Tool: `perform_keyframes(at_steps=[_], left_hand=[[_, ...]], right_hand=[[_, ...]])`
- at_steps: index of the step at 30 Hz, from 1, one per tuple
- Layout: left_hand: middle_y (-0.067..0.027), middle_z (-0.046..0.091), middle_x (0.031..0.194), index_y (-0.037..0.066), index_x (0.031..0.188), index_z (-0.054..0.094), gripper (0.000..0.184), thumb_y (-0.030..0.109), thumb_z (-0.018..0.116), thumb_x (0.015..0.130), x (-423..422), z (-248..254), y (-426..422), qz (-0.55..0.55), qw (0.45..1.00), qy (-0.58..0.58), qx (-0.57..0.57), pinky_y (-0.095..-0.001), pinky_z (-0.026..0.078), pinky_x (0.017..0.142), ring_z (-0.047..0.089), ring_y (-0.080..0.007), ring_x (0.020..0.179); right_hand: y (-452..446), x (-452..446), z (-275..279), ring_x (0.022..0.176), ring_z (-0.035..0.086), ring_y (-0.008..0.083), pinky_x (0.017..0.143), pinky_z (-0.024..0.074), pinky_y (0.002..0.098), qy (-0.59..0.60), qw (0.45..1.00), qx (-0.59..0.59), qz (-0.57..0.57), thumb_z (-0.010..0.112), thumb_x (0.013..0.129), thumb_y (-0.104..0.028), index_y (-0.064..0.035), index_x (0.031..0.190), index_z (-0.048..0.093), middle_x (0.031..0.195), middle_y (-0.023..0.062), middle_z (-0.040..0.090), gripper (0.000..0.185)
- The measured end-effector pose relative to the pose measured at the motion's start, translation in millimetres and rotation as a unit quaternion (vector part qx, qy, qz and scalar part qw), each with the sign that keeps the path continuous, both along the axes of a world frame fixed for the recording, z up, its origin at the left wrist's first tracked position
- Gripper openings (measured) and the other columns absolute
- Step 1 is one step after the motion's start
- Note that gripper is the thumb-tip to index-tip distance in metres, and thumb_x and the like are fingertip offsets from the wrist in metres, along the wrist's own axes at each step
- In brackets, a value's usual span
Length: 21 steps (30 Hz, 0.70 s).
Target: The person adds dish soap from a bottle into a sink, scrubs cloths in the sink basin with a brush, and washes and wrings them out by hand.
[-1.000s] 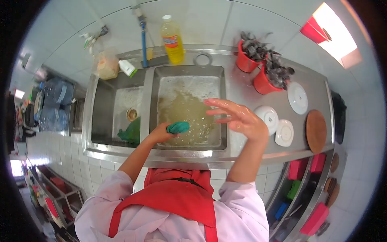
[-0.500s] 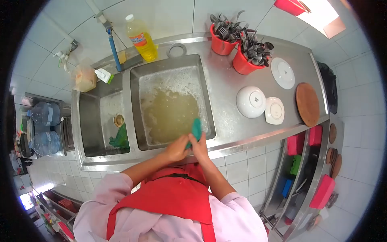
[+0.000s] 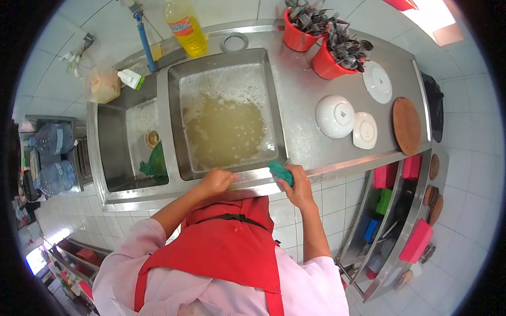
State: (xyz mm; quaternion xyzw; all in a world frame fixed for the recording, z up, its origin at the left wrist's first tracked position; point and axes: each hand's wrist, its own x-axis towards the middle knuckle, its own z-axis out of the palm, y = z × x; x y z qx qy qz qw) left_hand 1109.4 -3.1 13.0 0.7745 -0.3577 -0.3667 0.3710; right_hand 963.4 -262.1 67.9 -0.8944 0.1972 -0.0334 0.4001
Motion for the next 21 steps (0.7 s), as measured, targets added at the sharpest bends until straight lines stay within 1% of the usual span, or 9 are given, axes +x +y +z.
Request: perform_keyframes(at_steps=[2, 4, 5, 7, 8, 10, 15, 17, 21], left_hand=[[-0.0223, 0.063, 0.076, 0.003, 0.083, 0.067, 0.029, 0.026, 0.051, 0.092, 6, -9, 25, 0.085, 0.996, -0.019, -0.021, -0.0469, 0.048, 0.067, 0.059, -0.0436, 0.075], [-0.0210, 0.060, 0.081, 0.002, 0.087, 0.059, 0.011, 0.003, 0.049, 0.083, 17, -14, 49, 0.198, 0.979, -0.046, -0.029, -0.0430, 0.048, 0.062, 0.057, -0.0377, 0.065], [-0.0210, 0.060, 0.081, 0.002, 0.087, 0.059, 0.011, 0.003, 0.049, 0.083, 22, -15, 62, 0.202, 0.978, -0.045, -0.024, -0.0430, 0.048, 0.062, 0.057, -0.0377, 0.065], [-0.0178, 0.056, 0.091, 0.003, 0.087, 0.055, 0.025, -0.011, 0.041, 0.072, 29, -14, 90, 0.253, 0.963, -0.062, -0.077, -0.0382, 0.049, 0.063, 0.059, -0.0359, 0.067], [-0.0178, 0.056, 0.091, 0.003, 0.087, 0.055, 0.025, -0.011, 0.041, 0.072, 32, -12, 100, 0.258, 0.962, -0.060, -0.073, -0.0382, 0.049, 0.063, 0.059, -0.0359, 0.067], [-0.0141, 0.051, 0.098, 0.002, 0.090, 0.056, 0.031, -0.014, 0.042, 0.067, 37, -5, 122, 0.286, 0.926, -0.231, -0.084, -0.0332, 0.048, 0.065, 0.057, -0.0265, 0.072], [-0.0119, 0.052, 0.100, 0.001, 0.094, 0.057, 0.032, -0.013, 0.045, 0.069, 32, 0, 178, 0.365, 0.902, -0.228, -0.026, -0.0309, 0.049, 0.068, 0.056, -0.0216, 0.079], [-0.0142, 0.055, 0.098, 0.002, 0.093, 0.057, 0.019, -0.009, 0.051, 0.079, 27, -2, 195, 0.437, 0.882, -0.177, 0.007, -0.0359, 0.046, 0.080, 0.056, -0.0314, 0.090], [-0.0132, 0.055, 0.097, 0.001, 0.095, 0.057, 0.019, -0.008, 0.053, 0.079, 27, -6, 224, 0.467, 0.875, -0.129, 0.010, -0.0344, 0.047, 0.080, 0.057, -0.0296, 0.088]], right_hand=[[12, 4, -3, 0.097, 0.056, 0.0376, 0.082, 0.0450, 0.0430, -0.021, 0.994, 0.010, 0.104, 0.073, 0.073, -0.006, -0.0064, 0.107, 0.060, 0.106, 0.0137, 0.059, 0.037], [23, 2, -9, 0.100, 0.054, 0.0352, 0.084, 0.0429, 0.0431, 0.000, 0.986, -0.051, 0.159, 0.072, 0.071, -0.004, -0.0081, 0.106, 0.061, 0.107, 0.0124, 0.058, 0.037], [26, 3, -11, 0.103, 0.053, 0.0328, 0.085, 0.0408, 0.0431, 0.017, 0.970, -0.119, 0.210, 0.072, 0.069, -0.002, -0.0098, 0.104, 0.063, 0.107, 0.0111, 0.057, 0.037], [33, 7, -10, 0.104, 0.052, 0.0323, 0.086, 0.0397, 0.0434, 0.016, 0.972, -0.116, 0.205, 0.071, 0.068, -0.001, -0.0108, 0.104, 0.062, 0.107, 0.0107, 0.058, 0.038], [35, 11, -8, 0.105, 0.052, 0.0319, 0.087, 0.0385, 0.0436, 0.012, 0.973, -0.118, 0.197, 0.070, 0.068, 0.000, -0.0118, 0.104, 0.062, 0.107, 0.0104, 0.058, 0.039], [37, 12, -4, 0.104, 0.052, 0.0333, 0.086, 0.0399, 0.0439, 0.038, 0.970, -0.103, 0.216, 0.070, 0.068, -0.001, -0.0104, 0.104, 0.061, 0.107, 0.0114, 0.058, 0.038], [55, 6, 2, 0.103, 0.051, 0.0372, 0.082, 0.0437, 0.0442, 0.030, 0.988, -0.038, 0.150, 0.071, 0.071, -0.004, -0.0047, 0.106, 0.056, 0.103, 0.0156, 0.057, 0.038], [63, 3, -1, 0.102, 0.051, 0.0392, 0.080, 0.0456, 0.0432, 0.065, 0.989, -0.106, 0.084, 0.072, 0.072, -0.008, -0.0011, 0.109, 0.053, 0.104, 0.0187, 0.055, 0.042], [75, -4, -12, 0.101, 0.051, 0.0396, 0.084, 0.0442, 0.0459, 0.134, 0.979, -0.141, 0.052, 0.073, 0.070, -0.013, -0.0014, 0.111, 0.052, 0.108, 0.0198, 0.054, 0.047]])
